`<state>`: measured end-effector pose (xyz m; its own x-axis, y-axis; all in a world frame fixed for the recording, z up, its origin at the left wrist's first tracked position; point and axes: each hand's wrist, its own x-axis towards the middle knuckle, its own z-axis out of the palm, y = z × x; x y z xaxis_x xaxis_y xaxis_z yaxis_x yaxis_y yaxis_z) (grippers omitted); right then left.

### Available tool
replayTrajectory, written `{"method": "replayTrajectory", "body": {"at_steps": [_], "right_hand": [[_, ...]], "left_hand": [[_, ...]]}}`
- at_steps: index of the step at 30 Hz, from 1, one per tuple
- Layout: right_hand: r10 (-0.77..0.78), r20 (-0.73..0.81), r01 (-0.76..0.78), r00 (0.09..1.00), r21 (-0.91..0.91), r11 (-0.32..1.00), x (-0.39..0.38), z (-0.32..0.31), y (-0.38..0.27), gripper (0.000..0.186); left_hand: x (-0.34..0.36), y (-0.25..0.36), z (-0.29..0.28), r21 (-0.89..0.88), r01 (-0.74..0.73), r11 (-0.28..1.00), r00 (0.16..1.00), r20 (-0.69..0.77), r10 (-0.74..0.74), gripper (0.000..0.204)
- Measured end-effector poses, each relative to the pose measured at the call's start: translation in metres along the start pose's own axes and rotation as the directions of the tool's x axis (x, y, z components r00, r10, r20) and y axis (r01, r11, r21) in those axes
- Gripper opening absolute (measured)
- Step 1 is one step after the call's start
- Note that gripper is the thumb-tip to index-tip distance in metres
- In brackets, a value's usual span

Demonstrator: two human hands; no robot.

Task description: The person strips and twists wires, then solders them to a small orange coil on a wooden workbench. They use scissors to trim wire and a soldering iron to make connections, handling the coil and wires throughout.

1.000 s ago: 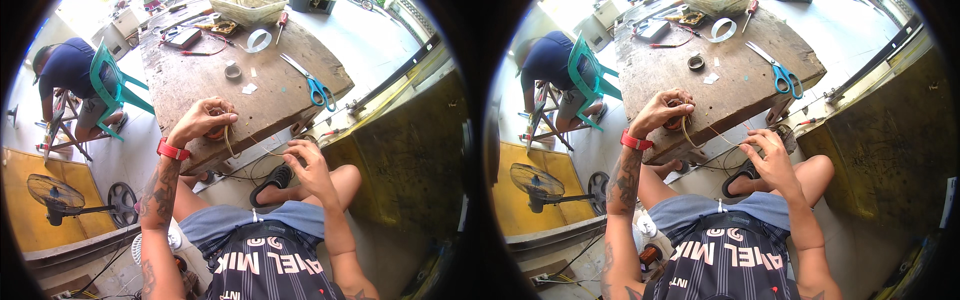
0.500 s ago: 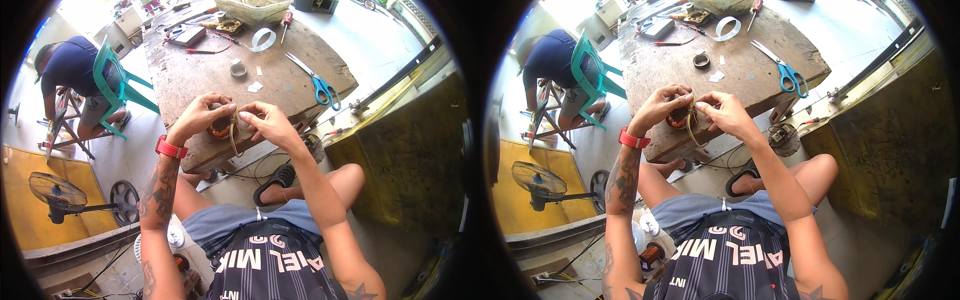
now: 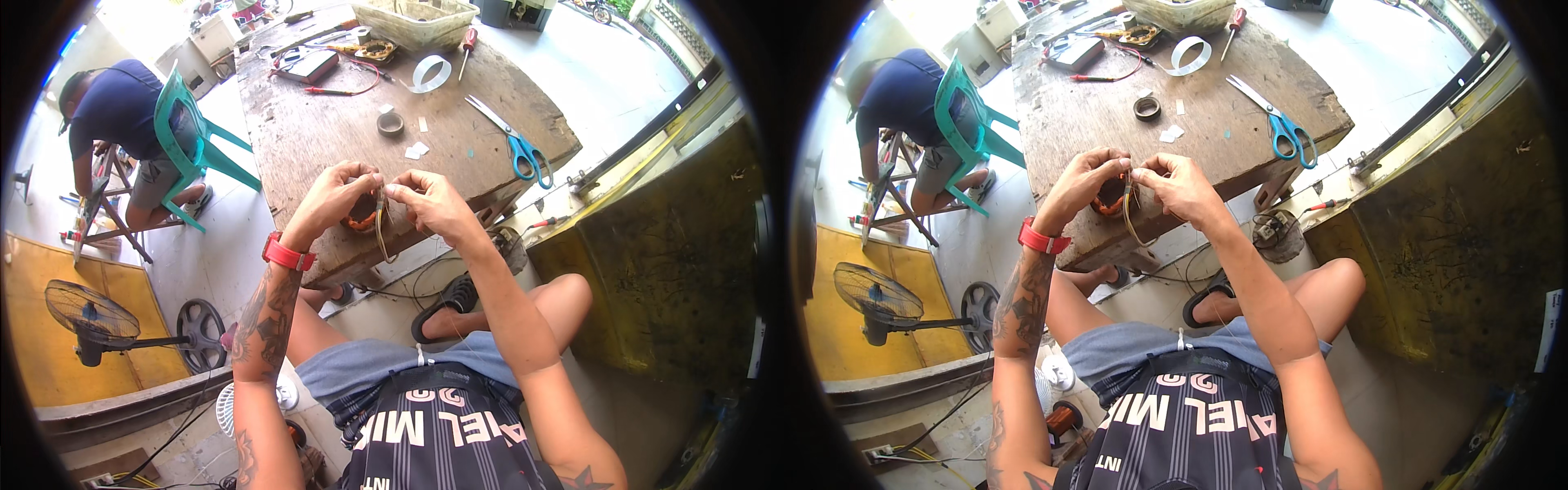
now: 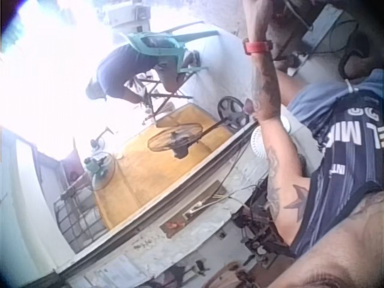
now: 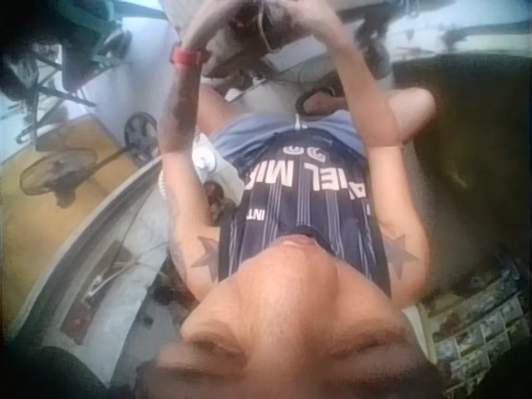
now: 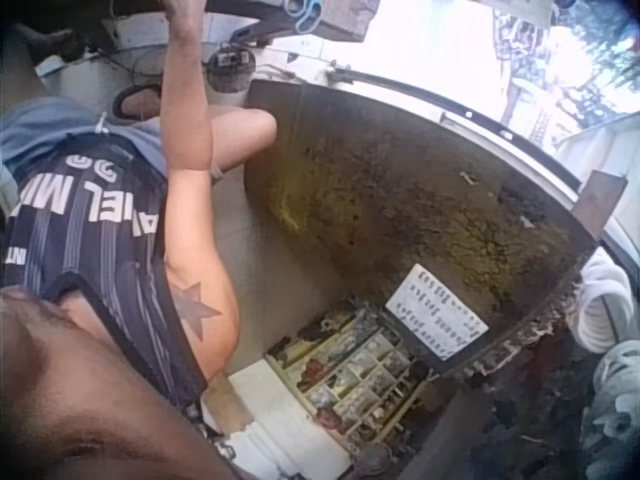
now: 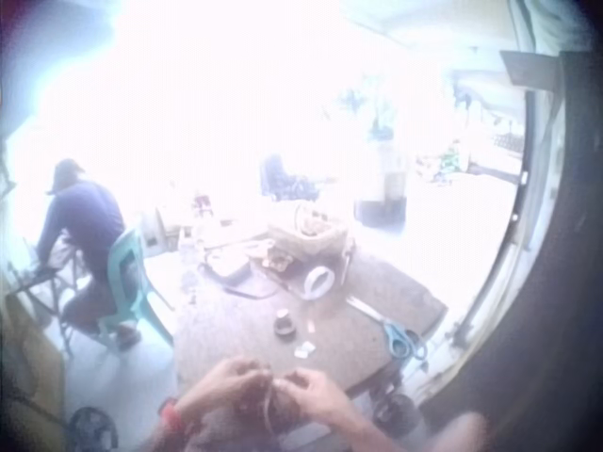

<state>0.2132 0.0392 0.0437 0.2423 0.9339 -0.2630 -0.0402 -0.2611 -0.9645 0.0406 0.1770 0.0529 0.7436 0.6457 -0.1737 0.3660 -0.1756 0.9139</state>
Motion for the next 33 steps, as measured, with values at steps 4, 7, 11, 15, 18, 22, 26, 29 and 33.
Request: {"method": "replayTrajectory", "body": {"at_steps": [4, 7, 11, 15, 18, 22, 26, 29, 33], "right_hand": [[-0.009, 0.028, 0.01, 1.0, -0.019, 1.0, -0.005, -0.005, -0.003, 0.032], [-0.111, -0.027, 0.103, 0.993, -0.222, 0.97, -0.025, -0.026, 0.002, 0.031], [-0.286, -0.219, 0.156, 0.933, -0.467, 0.87, -0.08, -0.084, 0.029, 0.027], [-0.27, -0.454, -0.176, 0.849, -0.725, 0.666, -0.14, -0.167, 0.073, 0.03], [-0.309, -0.547, -0.381, 0.778, -0.802, 0.461, -0.177, -0.223, 0.113, 0.034], [-0.059, -0.759, -0.364, 0.648, -0.377, 0.852, -0.2, -0.257, 0.169, 0.047], [-0.168, -0.745, -0.286, 0.645, -0.439, 0.852, -0.205, -0.257, 0.182, 0.04], [-0.16, -0.518, -0.249, 0.84, -0.63, 0.736, -0.201, -0.256, 0.158, 0.032], [0.126, -0.226, -0.258, 0.966, -0.874, 0.411, -0.181, -0.252, 0.122, 0.028]], "left_hand": [[-0.006, 0.005, -0.002, -0.056, -0.05, 0.997, 0.998, -0.029, 0.049, 0.04], [-0.033, 0.005, -0.012, -0.004, -0.215, 0.977, 0.948, -0.24, 0.207, 0.044], [-0.09, -0.009, -0.015, 0.34, -0.267, 0.902, 0.895, -0.259, 0.362, 0.058], [-0.111, -0.021, 0.003, 0.428, -0.252, 0.868, 0.902, -0.221, 0.37, 0.067], [-0.103, -0.02, 0.016, 0.481, -0.245, 0.842, 0.899, -0.213, 0.383, 0.067], [-0.091, -0.016, 0.022, 0.587, -0.225, 0.778, 0.898, -0.185, 0.399, 0.05], [-0.083, -0.019, 0.026, 0.546, -0.211, 0.811, 0.889, -0.237, 0.391, 0.032], [-0.078, -0.026, 0.023, 0.558, -0.153, 0.816, 0.843, -0.357, 0.402, 0.034], [-0.069, -0.034, 0.008, 0.615, -0.039, 0.788, 0.765, -0.489, 0.419, 0.035]]}}
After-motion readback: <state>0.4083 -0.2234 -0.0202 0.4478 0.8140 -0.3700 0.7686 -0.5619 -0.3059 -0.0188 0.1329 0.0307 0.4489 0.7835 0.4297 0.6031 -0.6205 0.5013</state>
